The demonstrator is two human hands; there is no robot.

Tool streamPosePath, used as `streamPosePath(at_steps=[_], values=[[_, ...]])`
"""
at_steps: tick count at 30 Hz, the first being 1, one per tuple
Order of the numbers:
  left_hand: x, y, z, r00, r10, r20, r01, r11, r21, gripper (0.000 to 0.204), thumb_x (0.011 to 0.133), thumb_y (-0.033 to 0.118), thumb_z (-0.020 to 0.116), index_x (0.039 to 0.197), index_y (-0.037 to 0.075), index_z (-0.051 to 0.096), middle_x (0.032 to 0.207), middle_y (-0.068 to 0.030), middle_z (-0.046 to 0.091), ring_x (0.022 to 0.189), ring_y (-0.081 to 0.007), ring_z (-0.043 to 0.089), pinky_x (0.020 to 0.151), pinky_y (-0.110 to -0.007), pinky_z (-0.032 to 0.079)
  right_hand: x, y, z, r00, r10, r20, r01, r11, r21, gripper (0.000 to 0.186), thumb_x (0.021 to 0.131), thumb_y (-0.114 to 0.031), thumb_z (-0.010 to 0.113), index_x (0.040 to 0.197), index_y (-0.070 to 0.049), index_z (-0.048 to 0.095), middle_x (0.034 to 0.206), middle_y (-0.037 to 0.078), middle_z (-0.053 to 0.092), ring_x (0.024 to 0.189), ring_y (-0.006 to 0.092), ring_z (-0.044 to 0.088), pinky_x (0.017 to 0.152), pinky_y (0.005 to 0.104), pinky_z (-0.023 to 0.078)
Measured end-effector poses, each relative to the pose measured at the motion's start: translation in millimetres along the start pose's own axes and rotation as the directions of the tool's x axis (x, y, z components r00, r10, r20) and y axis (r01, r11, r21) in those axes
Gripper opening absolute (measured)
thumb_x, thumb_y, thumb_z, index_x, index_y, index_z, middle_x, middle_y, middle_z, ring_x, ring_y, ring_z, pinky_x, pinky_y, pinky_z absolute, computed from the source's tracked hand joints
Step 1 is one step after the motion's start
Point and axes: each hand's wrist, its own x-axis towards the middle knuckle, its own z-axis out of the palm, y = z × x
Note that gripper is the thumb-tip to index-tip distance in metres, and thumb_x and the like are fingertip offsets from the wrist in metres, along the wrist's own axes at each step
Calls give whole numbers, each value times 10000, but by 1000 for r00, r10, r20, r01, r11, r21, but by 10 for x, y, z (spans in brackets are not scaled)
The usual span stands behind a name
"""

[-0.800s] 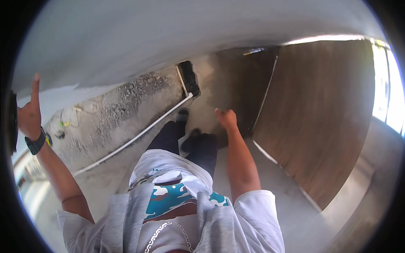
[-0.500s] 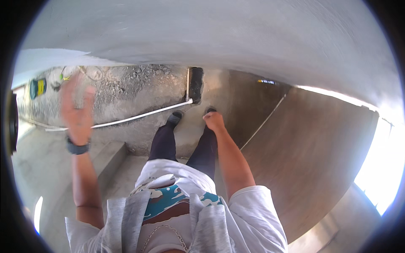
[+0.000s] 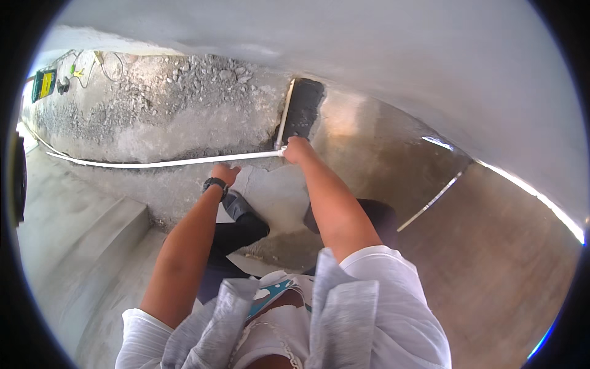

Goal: The person measures and cuts white PVC pipes, then connects them with elbow fittings and places them into a floor trench. They use a tape measure, pipe cutter, and hammer drill during the process.

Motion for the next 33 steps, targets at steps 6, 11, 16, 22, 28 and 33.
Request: streamPosePath(at_steps=[6, 11, 16, 22, 28, 33], values=[[1434, -229, 1427, 937, -350, -9, 347, 932, -108, 833, 760, 483, 761, 1361, 4, 442, 1453, -276, 369, 1386, -378, 337, 1130, -400, 314, 1548, 659, 1277, 931, 163, 326, -178, 984, 15, 369, 831, -347, 731, 971, -6, 710, 837, 132, 717, 760, 244, 707, 725, 368, 548], [1704, -247, 1853, 915, -353, -195, 310, 925, -219, 943, 723, 454, 810, 1402, -41, 383, 1528, -321, 181, 1416, -430, 260, 1164, -425, 267, 1908, 944, 1537, 935, 74, 347, -182, 940, 290, 268, 823, -201, 772, 957, 24, 713, 805, 115, 715, 619, 161, 662, 588, 298, 554], [1627, -350, 1957, 901, -366, -231, 282, 901, -330, 987, 725, 449, 813, 1441, -45, 348, 1534, -340, 143, 1441, -437, 199, 1181, -426, 237, 1801, 820, 1506, 973, -2, 229, -55, 969, 242, 265, 851, -271, 734, 962, -30, 737, 706, 78, 701, 611, 151, 658, 639, 306, 524], [1659, -492, 2021, 841, -349, -414, 238, 925, -297, 871, 711, 382, 844, 1358, -34, 436, 1512, -314, 248, 1429, -421, 238, 1190, -500, 171, 1728, 739, 1784, 999, -1, 47, -17, 926, 378, 284, 813, -307, 750, 940, -53, 752, 810, 161, 722, 762, 280, 705, 835, 366, 531], [1725, -475, 1926, 833, -363, -418, 214, 907, -362, 910, 620, 416, 893, 1277, -72, 497, 1499, -308, 277, 1406, -478, 242, 1192, -512, 168, 1850, 773, 1853, 996, 23, 90, -60, 894, 443, 300, 819, -294, 756, 969, -34, 746, 800, 148, 722, 710, 226, 701, 770, 322, 534], [1662, -523, 1944, 859, -337, -385, 243, 931, -273, 908, 547, 393, 931, 1253, -35, 555, 1503, -284, 284, 1396, -498, 244, 1192, -513, 178, 1897, 860, 1990, 992, -39, 124, -30, 858, 513, 271, 854, -238, 721, 1021, -25, 732, 779, 117, 726, 681, 165, 693, 713, 306, 533]])
